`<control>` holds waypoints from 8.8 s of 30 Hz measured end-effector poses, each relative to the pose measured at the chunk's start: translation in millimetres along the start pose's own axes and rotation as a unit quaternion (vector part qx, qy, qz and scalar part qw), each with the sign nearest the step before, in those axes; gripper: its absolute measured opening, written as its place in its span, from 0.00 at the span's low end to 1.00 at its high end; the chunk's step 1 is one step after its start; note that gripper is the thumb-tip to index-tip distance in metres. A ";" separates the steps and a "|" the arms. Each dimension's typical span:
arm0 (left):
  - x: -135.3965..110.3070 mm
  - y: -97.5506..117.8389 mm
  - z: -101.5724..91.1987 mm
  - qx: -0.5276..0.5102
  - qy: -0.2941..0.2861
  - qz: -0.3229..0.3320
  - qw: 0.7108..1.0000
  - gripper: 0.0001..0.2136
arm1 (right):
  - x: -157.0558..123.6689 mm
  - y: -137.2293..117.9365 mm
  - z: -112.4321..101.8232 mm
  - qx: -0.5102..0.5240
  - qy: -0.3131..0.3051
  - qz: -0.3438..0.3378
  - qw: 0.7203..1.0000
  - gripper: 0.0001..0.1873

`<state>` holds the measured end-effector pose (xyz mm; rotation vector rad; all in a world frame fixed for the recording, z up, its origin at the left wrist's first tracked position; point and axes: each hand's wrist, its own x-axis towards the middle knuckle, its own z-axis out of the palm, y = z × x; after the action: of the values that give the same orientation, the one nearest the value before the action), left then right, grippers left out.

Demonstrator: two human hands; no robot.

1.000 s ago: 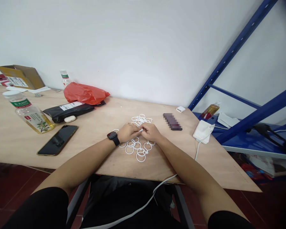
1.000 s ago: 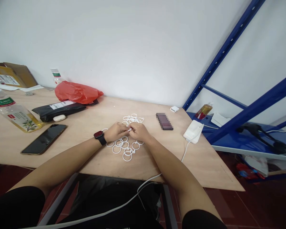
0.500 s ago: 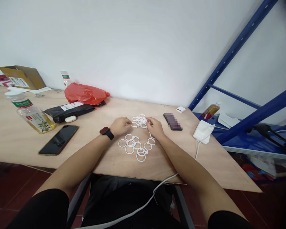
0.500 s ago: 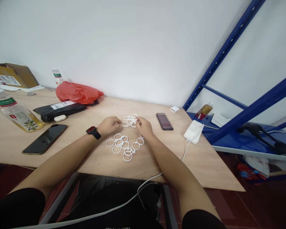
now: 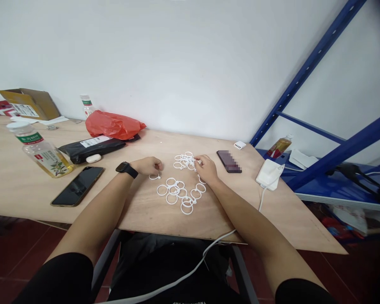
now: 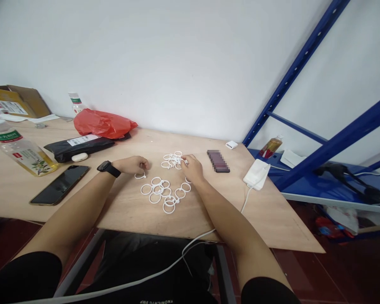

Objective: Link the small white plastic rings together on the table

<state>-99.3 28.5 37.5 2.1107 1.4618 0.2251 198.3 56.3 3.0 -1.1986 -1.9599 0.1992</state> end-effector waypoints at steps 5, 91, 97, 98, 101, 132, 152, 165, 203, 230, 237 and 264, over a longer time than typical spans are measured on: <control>5.3 4.8 8.8 0.028 0.029 0.030 0.999 0.06 | -0.9 -2.1 -0.9 0.020 -0.009 -0.014 1.000 0.10; 14.7 51.7 59.7 -0.254 0.087 0.173 0.948 0.08 | -5.3 -11.6 2.8 0.061 -0.078 -0.185 0.978 0.08; 18.9 47.8 62.1 -0.259 0.169 0.149 0.939 0.13 | -9.2 -15.9 1.8 0.045 -0.083 -0.201 0.975 0.12; 19.4 46.8 62.3 -0.249 0.179 0.143 0.941 0.14 | -9.8 -16.5 1.3 0.041 -0.083 -0.208 0.974 0.13; 20.6 44.2 63.4 -0.219 0.185 0.132 0.949 0.13 | -11.2 -20.7 -1.7 0.029 -0.088 -0.240 0.966 0.16; 9.8 58.4 56.6 0.078 0.189 0.253 0.946 0.15 | -14.8 -26.8 -2.8 0.028 -0.077 -0.213 0.974 0.12; 8.9 66.7 61.4 0.089 0.153 0.281 0.943 0.18 | -13.7 -28.2 -4.2 0.016 -0.124 -0.186 0.975 0.08; 10.8 40.7 38.3 -0.004 0.174 0.198 0.965 0.15 | -6.7 -10.6 0.5 0.027 -0.046 -0.042 0.998 0.13; 15.8 49.4 58.2 0.036 0.229 0.209 0.950 0.09 | -13.8 -23.7 3.3 0.082 -0.108 -0.144 0.980 0.15; 15.8 47.5 54.9 0.033 0.275 0.214 0.937 0.07 | -4.8 -15.6 -8.5 0.099 -0.075 -0.121 0.985 0.18; 22.5 38.1 55.7 0.087 0.304 0.052 0.947 0.07 | 7.9 3.0 -37.9 0.058 -0.301 -0.042 0.951 0.13; 10.8 60.5 58.3 -0.020 0.181 0.211 0.960 0.14 | -11.5 -32.7 -5.1 -0.004 -0.039 -0.114 0.993 0.06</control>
<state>-20.7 2.9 19.3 2.4190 1.1548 0.8335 182.4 28.1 16.6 -0.9739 -2.1483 0.1221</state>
